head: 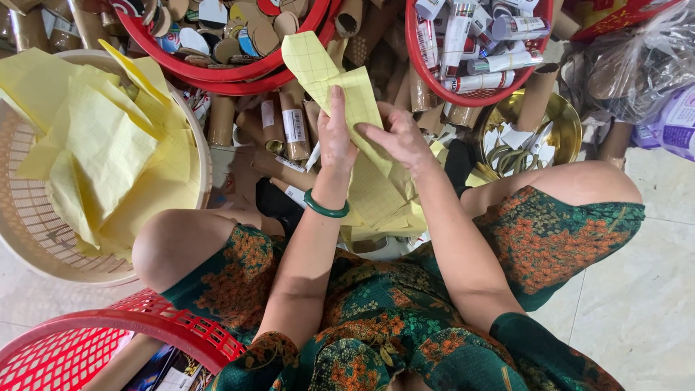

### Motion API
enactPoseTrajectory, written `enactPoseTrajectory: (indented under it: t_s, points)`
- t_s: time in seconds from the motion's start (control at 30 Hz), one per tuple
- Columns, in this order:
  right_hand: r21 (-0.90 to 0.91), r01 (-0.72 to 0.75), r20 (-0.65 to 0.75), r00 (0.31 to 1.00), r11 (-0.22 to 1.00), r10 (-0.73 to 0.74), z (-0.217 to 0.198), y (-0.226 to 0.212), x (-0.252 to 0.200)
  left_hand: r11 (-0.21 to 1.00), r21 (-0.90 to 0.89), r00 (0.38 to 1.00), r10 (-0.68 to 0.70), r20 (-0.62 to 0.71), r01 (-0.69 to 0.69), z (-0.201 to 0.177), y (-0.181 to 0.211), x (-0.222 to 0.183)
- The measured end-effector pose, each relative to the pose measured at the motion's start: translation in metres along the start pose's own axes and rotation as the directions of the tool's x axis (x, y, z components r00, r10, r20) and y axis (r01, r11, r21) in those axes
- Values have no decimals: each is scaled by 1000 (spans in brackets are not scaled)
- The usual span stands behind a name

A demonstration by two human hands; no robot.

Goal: Wrapping small cylindrical products in yellow paper and placing them inside cardboard tubes.

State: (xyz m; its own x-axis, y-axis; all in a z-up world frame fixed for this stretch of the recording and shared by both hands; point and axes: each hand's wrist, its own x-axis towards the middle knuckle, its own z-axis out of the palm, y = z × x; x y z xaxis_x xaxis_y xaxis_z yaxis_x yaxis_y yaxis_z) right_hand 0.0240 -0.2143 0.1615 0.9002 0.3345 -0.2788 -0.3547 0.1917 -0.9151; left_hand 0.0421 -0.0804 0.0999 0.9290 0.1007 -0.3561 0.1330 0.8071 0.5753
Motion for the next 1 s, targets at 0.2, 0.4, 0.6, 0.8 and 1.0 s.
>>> enactPoseTrajectory:
  t_s: [0.2,0.4,0.6,0.8,1.0]
  points:
    - [-839,261,-51,836,478,-546,26,-20,-11,956,212,977,213,-16,-205,14,0,-6]
    - [-596,490,126,840,636,-528,13,-34,-10,995,0,995,98,-3,-98,11,22,1]
    - [-683,329,60,915,652,-399,16,-41,-16,995,-104,996,-8,-91,-2,7,29,6]
    - [350,19,82,995,937,-51,-17,-30,-11,814,-531,945,-320,-72,235,7,48,5]
    - [274,-6,53,999,962,-9,-17,6,-2,772,-569,926,-376,-48,284,-6,28,14]
